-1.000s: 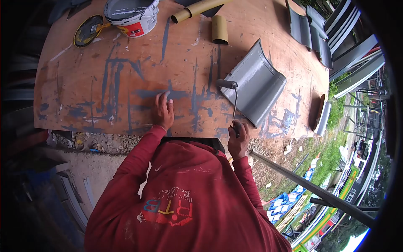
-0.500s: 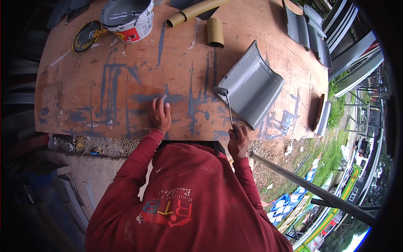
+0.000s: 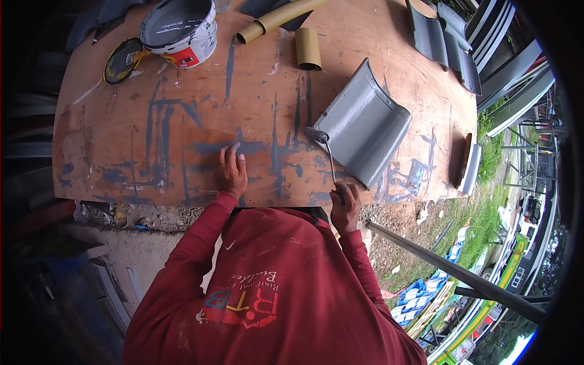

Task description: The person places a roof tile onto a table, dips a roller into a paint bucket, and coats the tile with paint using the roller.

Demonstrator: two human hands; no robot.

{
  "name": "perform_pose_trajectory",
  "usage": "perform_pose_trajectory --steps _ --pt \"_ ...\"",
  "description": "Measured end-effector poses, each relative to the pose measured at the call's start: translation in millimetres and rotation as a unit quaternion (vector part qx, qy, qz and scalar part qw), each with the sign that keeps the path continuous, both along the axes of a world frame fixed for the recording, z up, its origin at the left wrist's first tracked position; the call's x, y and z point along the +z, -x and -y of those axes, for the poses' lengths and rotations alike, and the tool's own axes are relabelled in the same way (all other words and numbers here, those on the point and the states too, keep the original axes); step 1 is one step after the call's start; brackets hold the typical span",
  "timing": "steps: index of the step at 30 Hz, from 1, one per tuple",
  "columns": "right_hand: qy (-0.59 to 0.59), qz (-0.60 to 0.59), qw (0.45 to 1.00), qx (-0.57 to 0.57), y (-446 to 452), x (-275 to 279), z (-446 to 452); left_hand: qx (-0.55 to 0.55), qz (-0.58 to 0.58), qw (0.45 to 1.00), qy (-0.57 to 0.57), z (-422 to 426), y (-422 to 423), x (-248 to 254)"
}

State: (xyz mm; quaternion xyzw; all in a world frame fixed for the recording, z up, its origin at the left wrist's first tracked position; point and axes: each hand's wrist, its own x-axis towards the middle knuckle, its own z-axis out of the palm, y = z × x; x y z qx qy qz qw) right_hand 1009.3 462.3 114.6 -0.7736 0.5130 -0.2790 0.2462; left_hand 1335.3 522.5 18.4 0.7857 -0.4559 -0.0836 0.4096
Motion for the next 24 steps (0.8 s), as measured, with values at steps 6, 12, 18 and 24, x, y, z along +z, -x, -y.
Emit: perform_pose_trajectory --steps 6,12,18,24 --pt "-0.315 0.22 0.921 -0.07 3 9 8 -0.006 -0.008 1.0 -0.01 -2 2 5" --pt "-0.409 0.203 0.888 -0.06 16 6 10 -0.016 0.001 1.0 0.004 -1 2 -7" --pt "-0.445 0.218 0.867 -0.05 32 20 17 -0.011 -0.014 1.0 -0.026 -2 1 1" --pt "-0.404 0.18 0.896 -0.038 25 14 22 -0.018 -0.019 0.999 -0.02 -2 1 1"
